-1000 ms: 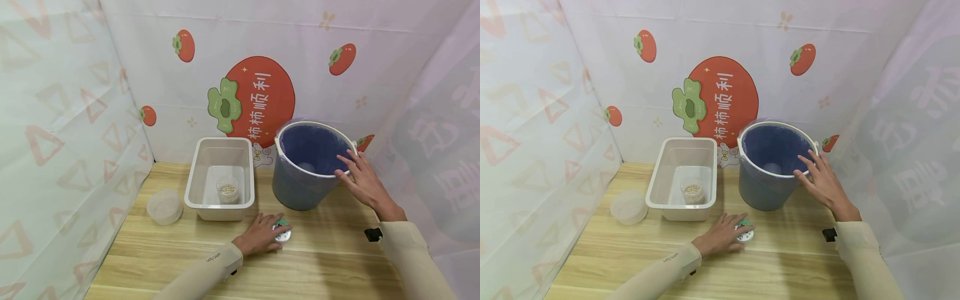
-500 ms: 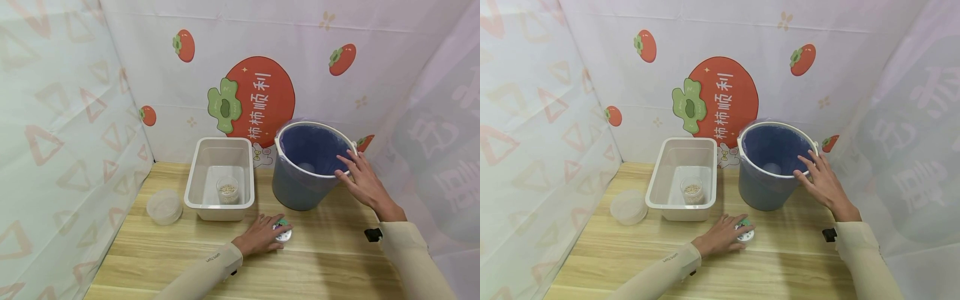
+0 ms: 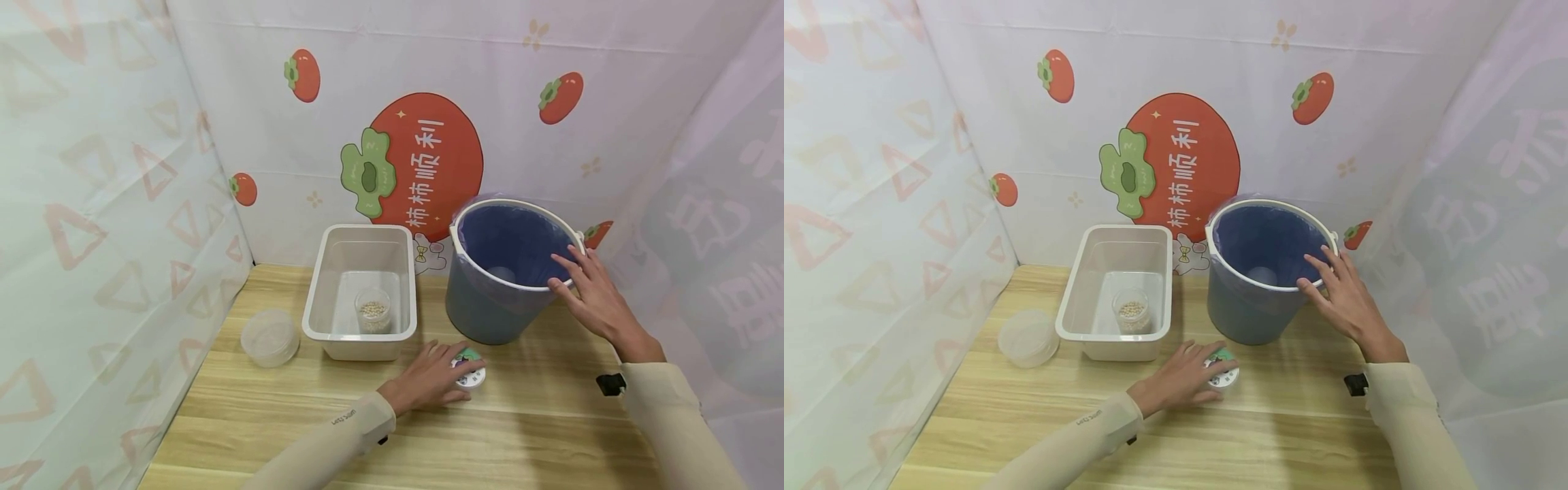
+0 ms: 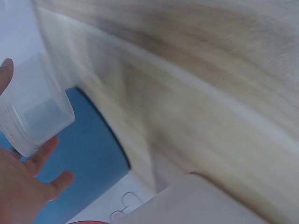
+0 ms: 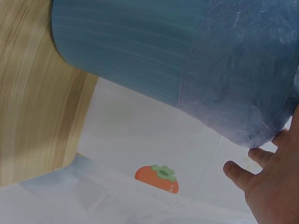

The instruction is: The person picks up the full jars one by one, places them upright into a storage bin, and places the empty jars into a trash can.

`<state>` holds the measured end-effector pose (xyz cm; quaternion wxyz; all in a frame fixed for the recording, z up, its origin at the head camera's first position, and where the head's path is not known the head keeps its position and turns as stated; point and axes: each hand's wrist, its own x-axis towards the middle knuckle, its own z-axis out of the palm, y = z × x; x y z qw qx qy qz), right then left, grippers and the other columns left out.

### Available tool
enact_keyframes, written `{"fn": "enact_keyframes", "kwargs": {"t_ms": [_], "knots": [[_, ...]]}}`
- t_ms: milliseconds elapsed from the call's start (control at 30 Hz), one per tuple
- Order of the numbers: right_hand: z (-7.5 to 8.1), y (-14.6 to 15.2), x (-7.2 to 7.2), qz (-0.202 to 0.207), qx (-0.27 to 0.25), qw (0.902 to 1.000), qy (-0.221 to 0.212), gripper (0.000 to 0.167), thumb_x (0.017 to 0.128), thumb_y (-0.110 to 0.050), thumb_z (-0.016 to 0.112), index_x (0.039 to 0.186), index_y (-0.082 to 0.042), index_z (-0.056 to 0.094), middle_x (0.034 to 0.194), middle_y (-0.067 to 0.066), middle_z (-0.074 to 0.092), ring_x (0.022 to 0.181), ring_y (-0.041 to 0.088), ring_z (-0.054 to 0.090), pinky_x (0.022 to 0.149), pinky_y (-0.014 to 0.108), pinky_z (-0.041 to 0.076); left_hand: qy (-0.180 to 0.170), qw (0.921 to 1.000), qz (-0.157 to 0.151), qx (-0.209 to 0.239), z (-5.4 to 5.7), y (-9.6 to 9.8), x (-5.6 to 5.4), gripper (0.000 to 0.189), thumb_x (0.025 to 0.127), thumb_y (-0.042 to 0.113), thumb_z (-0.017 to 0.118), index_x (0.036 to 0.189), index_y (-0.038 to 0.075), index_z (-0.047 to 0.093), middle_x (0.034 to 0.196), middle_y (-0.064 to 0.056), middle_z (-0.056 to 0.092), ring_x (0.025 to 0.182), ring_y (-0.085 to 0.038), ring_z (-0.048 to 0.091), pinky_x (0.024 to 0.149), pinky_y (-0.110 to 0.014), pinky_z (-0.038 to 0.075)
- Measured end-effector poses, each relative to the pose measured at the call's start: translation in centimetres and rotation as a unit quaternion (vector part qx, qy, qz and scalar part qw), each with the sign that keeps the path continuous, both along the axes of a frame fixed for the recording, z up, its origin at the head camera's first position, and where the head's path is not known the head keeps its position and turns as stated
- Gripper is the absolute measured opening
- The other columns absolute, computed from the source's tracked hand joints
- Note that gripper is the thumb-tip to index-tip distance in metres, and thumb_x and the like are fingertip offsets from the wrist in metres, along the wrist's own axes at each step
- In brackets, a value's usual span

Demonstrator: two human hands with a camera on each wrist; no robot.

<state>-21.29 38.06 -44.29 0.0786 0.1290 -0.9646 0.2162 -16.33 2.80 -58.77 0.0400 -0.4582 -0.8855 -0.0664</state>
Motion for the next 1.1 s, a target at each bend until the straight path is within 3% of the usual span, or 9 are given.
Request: {"fn": "enact_keyframes", "kwargs": {"t_ms": [133,400,767,1100], "knots": [[0.0,0.0,0.0,-0.001,0.001,1.0,-0.003,0.067,0.114,-0.047,0.051,0.17,-0.012,0.037,0.182,0.022,0.014,0.17,0.046,-0.007,0.121,0.088,0.008,0.005,1.0,0.003,-0.007,1.6,0.2,0.1,0.078,0.104,0.064,0.064,0.171,0.043,0.031,0.179,-0.006,0.03,0.146,-0.028,0.056,0.125,-0.059,0.041],[0.1,0.1,0.0,0.0,-0.001,1.0,-0.004,0.067,0.114,-0.046,0.051,0.17,-0.012,0.037,0.183,0.021,0.013,0.17,0.046,-0.008,0.121,0.088,0.008,0.068,0.9976,-0.01,0.005,5.1,0.1,-0.4,0.079,0.103,0.069,0.062,0.171,0.041,0.032,0.175,-0.007,0.035,0.137,-0.029,0.062,0.117,-0.053,0.048],[0.1,0.1,0.0,-0.001,0.004,1.0,-0.004,0.067,0.114,-0.047,0.051,0.17,-0.012,0.037,0.182,0.022,0.014,0.17,0.046,-0.007,0.119,0.089,0.011,0.078,0.9967,-0.014,0.02,9.3,-0.5,-1.4,0.08,0.103,0.068,0.063,0.171,0.041,0.032,0.176,-0.007,0.033,0.14,-0.028,0.06,0.123,-0.052,0.045],[-0.1,0.0,0.0,-0.001,0.004,1.0,0.004,0.067,0.114,-0.047,0.051,0.169,-0.011,0.038,0.182,0.022,0.015,0.17,0.046,-0.005,0.12,0.089,0.011,0.08,0.9961,-0.014,0.035,12.8,-0.9,-2.2,0.079,0.103,0.066,0.063,0.171,0.042,0.031,0.177,-0.006,0.031,0.16,-0.021,0.041,0.128,-0.059,0.037]]}}
